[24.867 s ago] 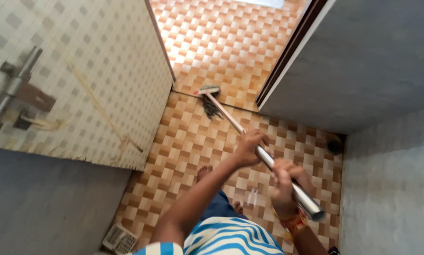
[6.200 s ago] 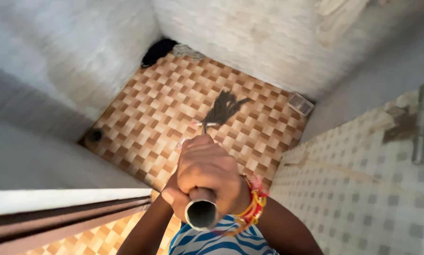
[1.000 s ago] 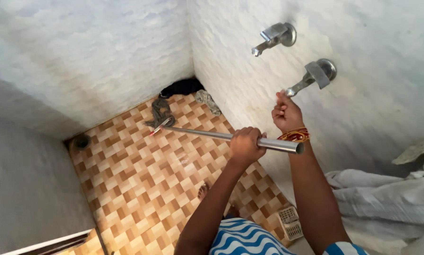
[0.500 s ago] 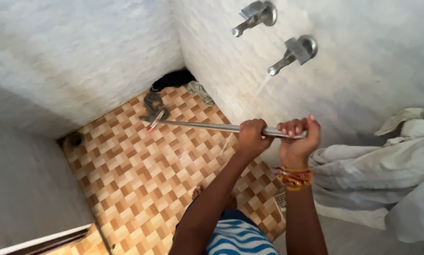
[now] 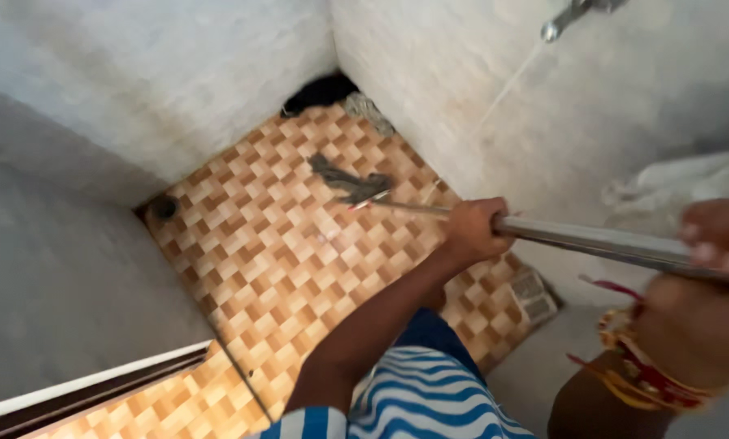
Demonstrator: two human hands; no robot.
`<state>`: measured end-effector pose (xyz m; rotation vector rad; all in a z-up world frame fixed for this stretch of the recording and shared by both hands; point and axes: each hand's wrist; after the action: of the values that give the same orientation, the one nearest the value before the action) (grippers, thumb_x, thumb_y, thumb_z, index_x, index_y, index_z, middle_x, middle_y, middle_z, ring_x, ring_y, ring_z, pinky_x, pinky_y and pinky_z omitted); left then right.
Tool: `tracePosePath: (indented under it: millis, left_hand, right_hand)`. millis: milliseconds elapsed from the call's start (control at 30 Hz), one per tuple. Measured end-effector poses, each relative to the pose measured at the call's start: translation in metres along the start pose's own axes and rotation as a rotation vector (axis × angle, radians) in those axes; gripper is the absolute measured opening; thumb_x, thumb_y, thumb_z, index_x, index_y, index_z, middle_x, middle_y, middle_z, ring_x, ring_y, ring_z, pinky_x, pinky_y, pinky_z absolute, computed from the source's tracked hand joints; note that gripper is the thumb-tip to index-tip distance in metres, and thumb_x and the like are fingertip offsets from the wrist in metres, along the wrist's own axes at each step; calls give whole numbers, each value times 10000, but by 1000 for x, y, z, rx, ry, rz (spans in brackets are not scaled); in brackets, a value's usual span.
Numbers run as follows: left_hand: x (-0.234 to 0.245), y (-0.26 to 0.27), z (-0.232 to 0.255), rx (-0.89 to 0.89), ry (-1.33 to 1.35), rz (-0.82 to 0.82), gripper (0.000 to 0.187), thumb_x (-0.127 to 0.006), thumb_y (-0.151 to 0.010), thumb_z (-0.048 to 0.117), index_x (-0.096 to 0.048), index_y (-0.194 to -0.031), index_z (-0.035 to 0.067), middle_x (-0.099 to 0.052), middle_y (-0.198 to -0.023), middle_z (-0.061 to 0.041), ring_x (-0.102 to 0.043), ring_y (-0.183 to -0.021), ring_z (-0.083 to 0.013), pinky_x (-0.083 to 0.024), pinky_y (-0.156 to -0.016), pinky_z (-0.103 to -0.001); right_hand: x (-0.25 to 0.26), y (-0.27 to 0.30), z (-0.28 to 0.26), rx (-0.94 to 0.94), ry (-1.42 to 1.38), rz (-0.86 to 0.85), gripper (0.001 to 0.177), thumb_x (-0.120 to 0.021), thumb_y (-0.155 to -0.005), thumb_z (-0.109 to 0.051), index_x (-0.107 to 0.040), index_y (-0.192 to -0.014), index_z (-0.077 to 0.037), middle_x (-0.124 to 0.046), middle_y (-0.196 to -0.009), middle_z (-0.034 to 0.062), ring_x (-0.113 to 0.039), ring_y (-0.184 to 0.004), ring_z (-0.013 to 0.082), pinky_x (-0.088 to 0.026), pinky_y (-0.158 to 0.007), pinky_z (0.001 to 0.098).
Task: The person cleans the tiled floor of a room and a hallway using a mop.
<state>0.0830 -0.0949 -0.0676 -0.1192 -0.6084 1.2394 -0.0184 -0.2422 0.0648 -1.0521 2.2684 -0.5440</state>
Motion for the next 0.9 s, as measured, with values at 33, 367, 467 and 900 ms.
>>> tracePosePath:
  millis: [33,367,467,900]
  left_hand:
    - [2,10,7,-69,44,-46,265,-755,-670,286,-573,-727,102,-599,-627,-96,-613,-578,-327,-479,-551,-428]
    - [-37,61,16,-205,200,-356,357,-793,-712,383,-563,-707,111,-612,-634,-95,-644,-597,-302,-500,-595,-435]
    - [-31,67,6,-168,90,-380,360,-808,-701,389,-587,-693,104,-636,-637,-111,-665,-630,-327,-510,-599,-452]
    - [-48,59,27,-29,6,-449,369,-768,-705,450,-686,-725,91,-709,-700,-141,-707,-674,-326,-560,-642,-455]
  right_hand:
    - [1,13,-7,4,21,9,359,-489,-1181,-225,-455,-843,-110,-433,-607,52,-419,-507,186,-457,-593,378]
    - [8,77,-42,77,133,79,295,-542,-1194,-119,-450,-917,-80,-442,-640,68,-422,-515,171,-448,-566,352]
    - [9,85,-47,101,156,78,281,-558,-1198,-88,-449,-939,-72,-445,-650,73,-423,-518,167,-446,-559,344]
    - [44,70,-30,-123,-41,176,229,-504,-1133,-192,-536,-978,-27,-483,-659,89,-462,-524,208,-429,-524,344]
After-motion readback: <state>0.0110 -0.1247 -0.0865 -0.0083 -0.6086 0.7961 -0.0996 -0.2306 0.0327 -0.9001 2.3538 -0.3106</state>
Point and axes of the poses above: each hand's wrist, its own y-axis away from the middle knuckle, its own x-axis out of the back of the hand, z = x × y
